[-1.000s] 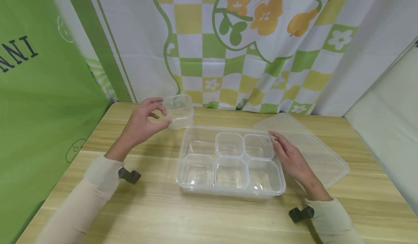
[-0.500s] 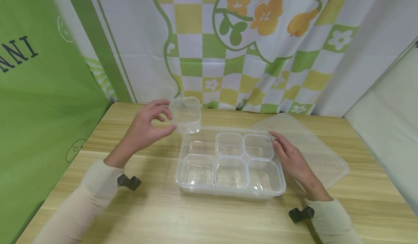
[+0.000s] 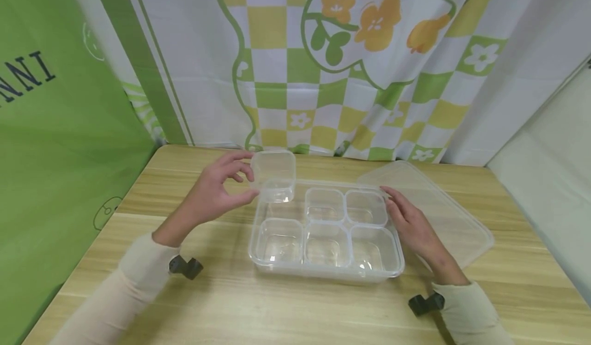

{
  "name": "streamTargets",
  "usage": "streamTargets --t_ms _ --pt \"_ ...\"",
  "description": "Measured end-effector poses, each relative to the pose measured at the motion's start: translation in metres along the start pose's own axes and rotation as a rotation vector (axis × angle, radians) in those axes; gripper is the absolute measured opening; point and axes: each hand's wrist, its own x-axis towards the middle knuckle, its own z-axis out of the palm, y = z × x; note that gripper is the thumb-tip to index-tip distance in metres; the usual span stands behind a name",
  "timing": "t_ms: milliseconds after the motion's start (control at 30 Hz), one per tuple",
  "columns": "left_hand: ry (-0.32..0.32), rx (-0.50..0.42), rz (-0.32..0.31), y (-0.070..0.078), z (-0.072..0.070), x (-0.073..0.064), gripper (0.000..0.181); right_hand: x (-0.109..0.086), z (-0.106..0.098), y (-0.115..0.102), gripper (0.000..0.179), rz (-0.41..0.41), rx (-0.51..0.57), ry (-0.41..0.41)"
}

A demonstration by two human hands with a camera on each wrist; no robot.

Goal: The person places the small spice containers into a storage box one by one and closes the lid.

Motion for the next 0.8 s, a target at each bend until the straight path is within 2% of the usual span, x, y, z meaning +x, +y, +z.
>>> streamTargets --t_ms 367,800 --pt "-0.057 0.001 -0.036 -0.004 0.015 -0.008 0.021 -0.001 0.0 0.0 0.052 0.0 -0.021 0.002" --pt "-0.11 -0.023 -0.085 -0.007 0.024 -0.016 0.022 -0.001 0.002 0.0 0.052 -0.004 -0.017 0.001"
